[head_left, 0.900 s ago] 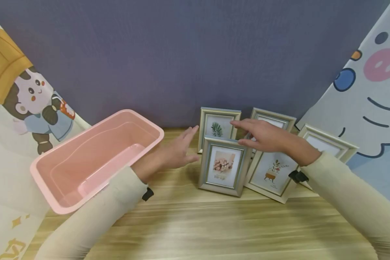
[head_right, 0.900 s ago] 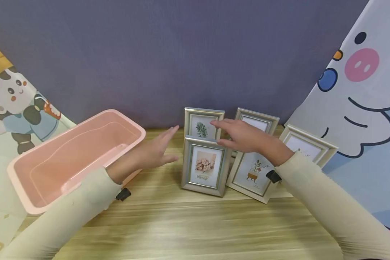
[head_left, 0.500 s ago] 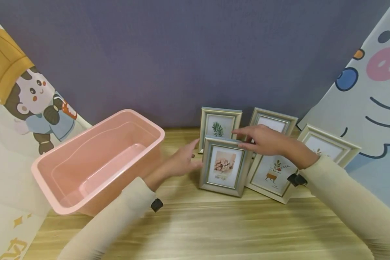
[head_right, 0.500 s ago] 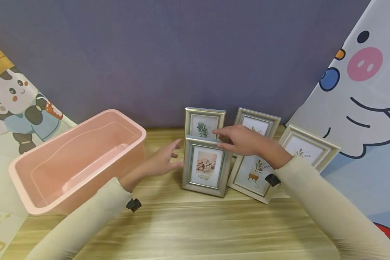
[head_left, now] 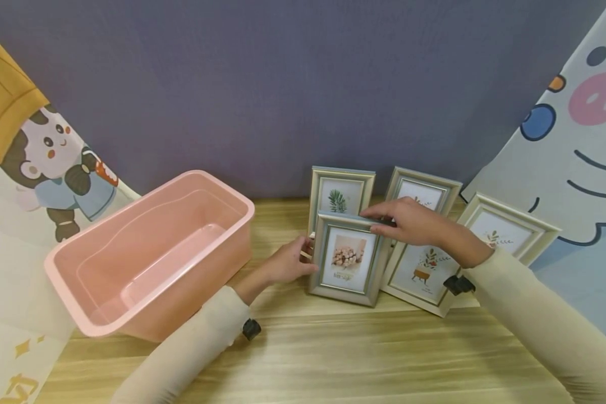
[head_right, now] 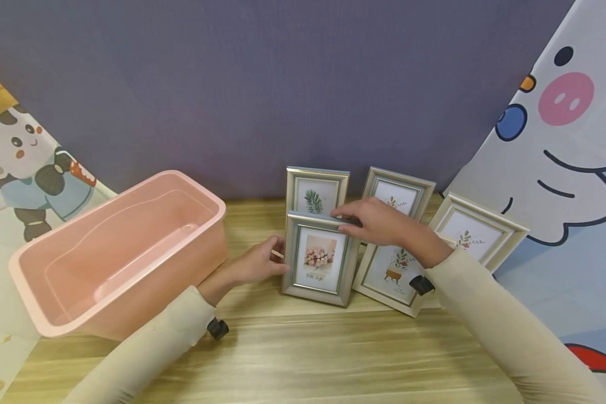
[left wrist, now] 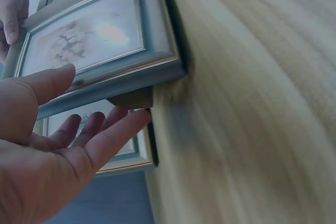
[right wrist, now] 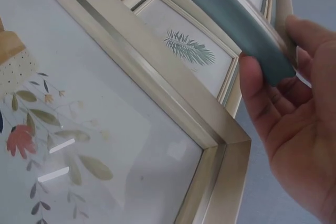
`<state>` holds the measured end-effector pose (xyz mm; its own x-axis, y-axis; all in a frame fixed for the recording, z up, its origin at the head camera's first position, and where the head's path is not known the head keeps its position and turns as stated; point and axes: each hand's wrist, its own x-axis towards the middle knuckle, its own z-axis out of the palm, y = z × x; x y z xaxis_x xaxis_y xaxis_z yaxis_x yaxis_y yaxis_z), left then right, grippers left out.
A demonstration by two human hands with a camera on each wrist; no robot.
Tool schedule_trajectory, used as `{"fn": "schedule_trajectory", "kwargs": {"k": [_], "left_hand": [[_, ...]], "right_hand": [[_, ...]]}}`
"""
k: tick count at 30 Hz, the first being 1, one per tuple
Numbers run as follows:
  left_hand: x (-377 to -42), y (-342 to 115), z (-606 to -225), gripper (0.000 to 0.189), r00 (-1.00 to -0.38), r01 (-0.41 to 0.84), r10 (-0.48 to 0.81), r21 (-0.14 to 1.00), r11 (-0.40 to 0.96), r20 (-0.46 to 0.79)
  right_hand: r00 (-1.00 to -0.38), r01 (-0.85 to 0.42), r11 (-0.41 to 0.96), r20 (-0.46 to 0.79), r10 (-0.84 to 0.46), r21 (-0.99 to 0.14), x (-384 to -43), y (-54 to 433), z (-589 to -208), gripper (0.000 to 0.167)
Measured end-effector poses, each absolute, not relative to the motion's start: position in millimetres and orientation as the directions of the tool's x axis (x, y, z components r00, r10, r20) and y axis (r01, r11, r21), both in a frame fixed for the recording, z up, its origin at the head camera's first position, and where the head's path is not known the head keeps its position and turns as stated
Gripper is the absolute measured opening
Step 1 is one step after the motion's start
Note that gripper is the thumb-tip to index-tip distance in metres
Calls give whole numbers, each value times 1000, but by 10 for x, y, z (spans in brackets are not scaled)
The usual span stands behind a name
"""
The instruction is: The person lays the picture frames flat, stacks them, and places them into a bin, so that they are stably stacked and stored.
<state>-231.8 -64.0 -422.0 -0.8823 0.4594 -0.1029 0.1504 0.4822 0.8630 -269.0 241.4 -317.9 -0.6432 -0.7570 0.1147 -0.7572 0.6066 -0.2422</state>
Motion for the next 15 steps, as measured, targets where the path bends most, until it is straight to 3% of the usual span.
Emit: {"fn": "schedule_trajectory", "kwargs": {"k": [7, 15], "left_hand": [[-2276, -623, -4278, 33, -894, 144, 438, 868, 475, -92], [-2271, -624, -4302, 32, -900, 104, 424, 896, 432, -100]], "right_hand": [[-657, -746, 624, 104, -746, -233, -2627, 2397, -3145, 39], [-670, -734, 634, 102, -736, -244, -2617, 2400, -3155, 39]]}}
